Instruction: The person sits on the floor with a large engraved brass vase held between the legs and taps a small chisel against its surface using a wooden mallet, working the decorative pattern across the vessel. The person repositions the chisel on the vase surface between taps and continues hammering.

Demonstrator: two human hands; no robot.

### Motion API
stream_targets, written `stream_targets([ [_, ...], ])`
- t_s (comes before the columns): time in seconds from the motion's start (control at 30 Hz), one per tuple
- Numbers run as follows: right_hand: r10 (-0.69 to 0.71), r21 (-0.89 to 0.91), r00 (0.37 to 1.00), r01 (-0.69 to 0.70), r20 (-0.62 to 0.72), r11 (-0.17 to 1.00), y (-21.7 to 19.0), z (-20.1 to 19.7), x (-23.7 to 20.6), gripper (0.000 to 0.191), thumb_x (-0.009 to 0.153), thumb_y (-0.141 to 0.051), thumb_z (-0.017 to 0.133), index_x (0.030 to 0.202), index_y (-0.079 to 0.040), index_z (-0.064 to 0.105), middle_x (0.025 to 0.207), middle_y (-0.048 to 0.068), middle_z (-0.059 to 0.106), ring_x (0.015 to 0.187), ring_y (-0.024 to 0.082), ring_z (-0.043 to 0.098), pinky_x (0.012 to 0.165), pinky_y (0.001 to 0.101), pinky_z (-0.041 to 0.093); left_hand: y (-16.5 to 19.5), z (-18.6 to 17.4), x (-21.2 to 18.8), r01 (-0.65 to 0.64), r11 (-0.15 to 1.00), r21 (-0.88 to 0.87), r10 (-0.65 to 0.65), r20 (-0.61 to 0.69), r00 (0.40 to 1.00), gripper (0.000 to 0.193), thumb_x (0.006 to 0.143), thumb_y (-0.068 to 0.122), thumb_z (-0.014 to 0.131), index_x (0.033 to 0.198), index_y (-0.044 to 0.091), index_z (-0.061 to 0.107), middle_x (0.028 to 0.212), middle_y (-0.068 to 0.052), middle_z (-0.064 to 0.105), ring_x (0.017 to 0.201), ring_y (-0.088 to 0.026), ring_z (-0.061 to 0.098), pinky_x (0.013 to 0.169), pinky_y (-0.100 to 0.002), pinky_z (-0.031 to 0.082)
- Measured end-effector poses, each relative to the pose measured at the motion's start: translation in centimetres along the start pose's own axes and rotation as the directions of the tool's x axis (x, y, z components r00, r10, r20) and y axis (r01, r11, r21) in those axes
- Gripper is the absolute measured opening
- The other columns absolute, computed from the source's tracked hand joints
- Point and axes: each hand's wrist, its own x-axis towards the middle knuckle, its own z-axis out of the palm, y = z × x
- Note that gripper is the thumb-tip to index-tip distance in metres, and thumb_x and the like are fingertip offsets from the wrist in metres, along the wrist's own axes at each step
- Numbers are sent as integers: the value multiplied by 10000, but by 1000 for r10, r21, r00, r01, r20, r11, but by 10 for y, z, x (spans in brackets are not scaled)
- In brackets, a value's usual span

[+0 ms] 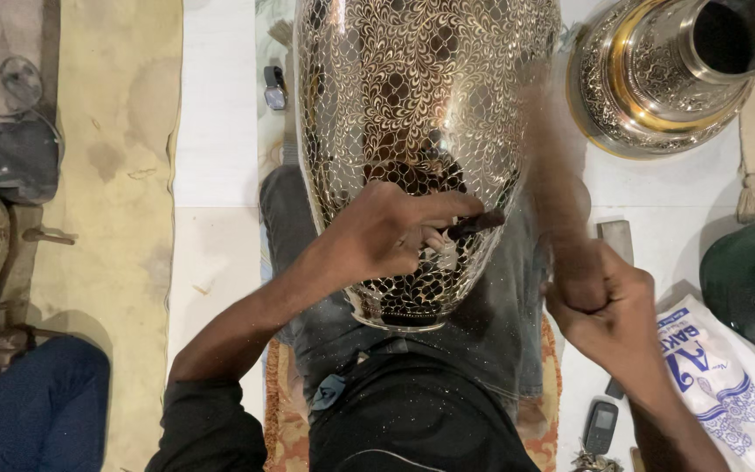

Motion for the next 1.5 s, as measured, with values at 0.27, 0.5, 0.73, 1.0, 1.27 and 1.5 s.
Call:
stream_targets([
  [0.27,-39,93,998,42,-42,995,4,5,-6,205,721,-30,732,872,-7,595,635,59,567,585,106,518,546,301,438,0,-3,0,47,998,-51,-44,65,997,742,734,-19,667,1441,182,568,1042,-110,794,817,-152,812,425,-226,571],
  [0.5,-11,175,996,27,-90,984,17,12,-12,181,746,-14,740,885,-18,626,661,44,597,595,85,540,537,286,432,7,-9,5,120,993,-8,-118,123,985,735,789,-89,550,1472,184,564,978,-152,795,982,-201,766,475,-237,596],
  [0.73,-42,361,990,88,-133,928,12,11,-12,142,809,-31,770,835,-30,630,678,50,575,623,99,513,556,287,417,9,-15,12,124,990,-74,-113,128,985,722,717,-94,580,1391,162,616,830,-105,788,659,-135,779,744,-250,635],
  [1.0,11,73,998,-6,-70,997,15,14,-14,211,720,-2,740,898,-16,629,647,53,617,575,116,571,547,302,458,6,-16,12,11,997,-81,-6,69,998,714,713,-135,602,1378,122,632,1039,-147,778,814,-177,806,528,-210,652],
  [1.27,3,100,998,3,-63,995,17,11,-13,201,722,23,729,877,-27,611,643,5,618,571,91,554,539,272,446,3,-16,11,-1,996,-89,6,60,998,712,731,-122,578,1397,123,627,949,-125,793,867,-183,814,648,-268,630],
  [1.5,-73,336,989,111,-126,935,27,22,-16,191,789,15,741,896,-46,595,703,-14,550,641,60,487,587,243,415,7,-19,14,8,993,-118,0,74,997,721,694,-108,557,1374,121,631,886,-100,792,847,-178,809,704,-281,681],
])
